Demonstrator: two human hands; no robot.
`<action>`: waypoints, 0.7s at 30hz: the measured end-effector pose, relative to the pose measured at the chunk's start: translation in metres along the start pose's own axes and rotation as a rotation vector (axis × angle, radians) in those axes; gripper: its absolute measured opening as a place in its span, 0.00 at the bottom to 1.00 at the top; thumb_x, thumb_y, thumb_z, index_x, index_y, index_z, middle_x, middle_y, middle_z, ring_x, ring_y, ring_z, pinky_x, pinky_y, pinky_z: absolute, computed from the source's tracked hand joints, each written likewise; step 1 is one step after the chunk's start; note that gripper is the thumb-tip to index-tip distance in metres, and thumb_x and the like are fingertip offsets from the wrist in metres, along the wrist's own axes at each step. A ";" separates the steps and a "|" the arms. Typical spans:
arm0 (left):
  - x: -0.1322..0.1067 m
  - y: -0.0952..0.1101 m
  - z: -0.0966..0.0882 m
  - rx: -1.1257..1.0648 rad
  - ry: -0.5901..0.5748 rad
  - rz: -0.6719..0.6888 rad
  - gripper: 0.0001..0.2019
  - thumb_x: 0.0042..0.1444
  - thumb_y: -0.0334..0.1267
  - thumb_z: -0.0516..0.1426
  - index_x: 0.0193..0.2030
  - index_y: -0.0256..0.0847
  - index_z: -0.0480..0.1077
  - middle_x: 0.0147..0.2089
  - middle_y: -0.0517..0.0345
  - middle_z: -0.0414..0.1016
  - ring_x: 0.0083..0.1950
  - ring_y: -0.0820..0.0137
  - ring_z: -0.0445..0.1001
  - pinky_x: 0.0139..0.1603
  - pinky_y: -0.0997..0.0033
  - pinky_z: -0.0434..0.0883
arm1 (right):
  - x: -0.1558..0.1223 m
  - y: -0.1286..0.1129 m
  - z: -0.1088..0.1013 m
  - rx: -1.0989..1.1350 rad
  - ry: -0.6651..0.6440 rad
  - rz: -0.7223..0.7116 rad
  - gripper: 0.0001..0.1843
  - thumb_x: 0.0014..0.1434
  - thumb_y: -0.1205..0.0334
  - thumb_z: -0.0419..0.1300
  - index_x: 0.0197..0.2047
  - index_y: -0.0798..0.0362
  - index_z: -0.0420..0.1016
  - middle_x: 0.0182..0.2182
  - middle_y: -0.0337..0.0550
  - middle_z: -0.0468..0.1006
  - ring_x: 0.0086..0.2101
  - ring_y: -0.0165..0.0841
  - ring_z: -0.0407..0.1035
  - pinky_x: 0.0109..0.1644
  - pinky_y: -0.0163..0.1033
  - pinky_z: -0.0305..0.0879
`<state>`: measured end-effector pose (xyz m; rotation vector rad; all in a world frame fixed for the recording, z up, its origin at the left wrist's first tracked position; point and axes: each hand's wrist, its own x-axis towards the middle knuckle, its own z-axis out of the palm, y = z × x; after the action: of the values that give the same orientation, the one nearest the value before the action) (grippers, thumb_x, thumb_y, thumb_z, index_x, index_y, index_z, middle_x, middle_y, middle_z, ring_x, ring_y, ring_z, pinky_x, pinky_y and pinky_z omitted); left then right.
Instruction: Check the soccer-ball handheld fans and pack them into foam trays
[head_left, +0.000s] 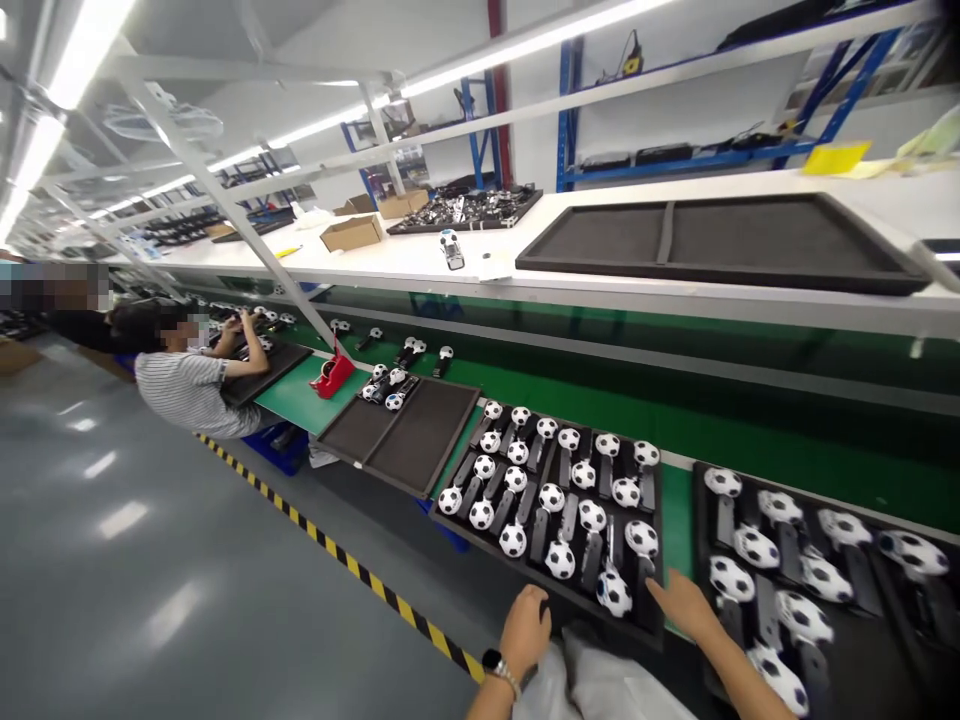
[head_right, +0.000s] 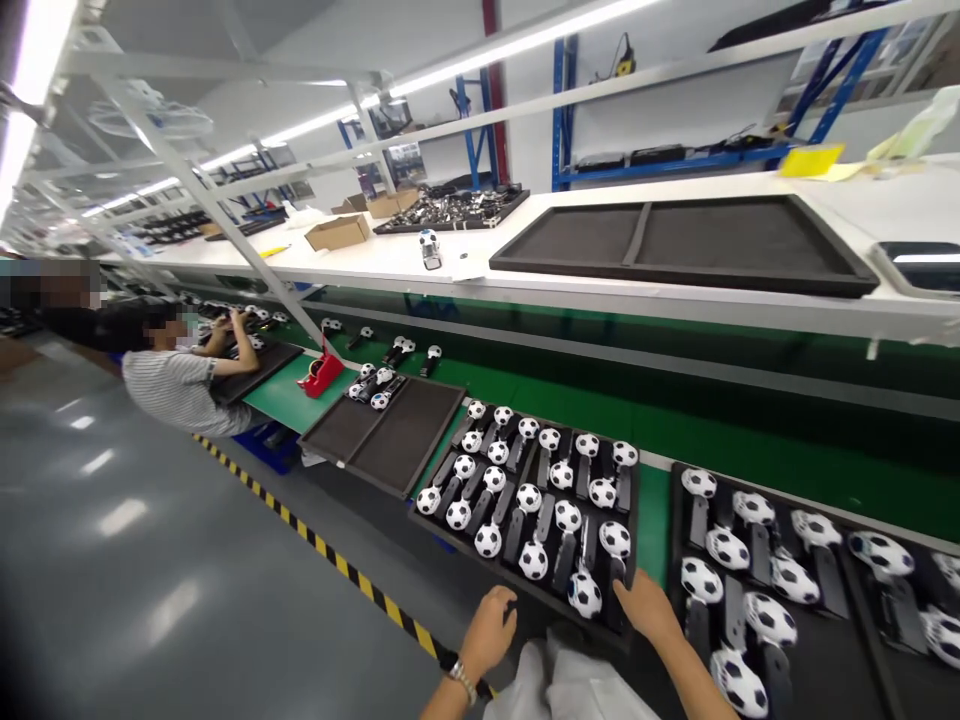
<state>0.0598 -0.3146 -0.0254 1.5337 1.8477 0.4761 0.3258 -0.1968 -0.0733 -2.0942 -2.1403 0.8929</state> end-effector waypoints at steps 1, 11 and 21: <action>0.007 0.002 -0.003 -0.012 0.025 0.002 0.16 0.53 0.32 0.47 0.45 0.35 0.70 0.49 0.46 0.70 0.50 0.65 0.69 0.57 0.68 0.62 | 0.007 0.001 0.002 0.008 0.040 -0.009 0.24 0.58 0.57 0.48 0.48 0.68 0.70 0.45 0.62 0.75 0.48 0.46 0.69 0.51 0.42 0.62; 0.086 -0.015 -0.074 -0.109 0.357 -0.160 0.16 0.54 0.40 0.49 0.44 0.35 0.70 0.61 0.41 0.60 0.64 0.59 0.57 0.64 0.62 0.55 | 0.086 -0.055 0.019 0.205 0.210 -0.158 0.29 0.52 0.52 0.45 0.48 0.66 0.68 0.47 0.64 0.73 0.49 0.46 0.68 0.54 0.44 0.62; 0.346 -0.074 -0.260 0.243 0.641 -0.169 0.31 0.58 0.45 0.47 0.62 0.21 0.51 0.65 0.29 0.48 0.63 0.56 0.60 0.57 0.64 0.63 | 0.153 -0.198 0.056 0.617 0.227 -0.098 0.25 0.45 0.47 0.51 0.42 0.54 0.71 0.42 0.54 0.78 0.44 0.45 0.72 0.50 0.44 0.68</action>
<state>-0.1999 0.0365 0.0158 1.4612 2.5824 0.7475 0.1076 -0.0652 -0.0977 -1.6703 -1.5711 1.0676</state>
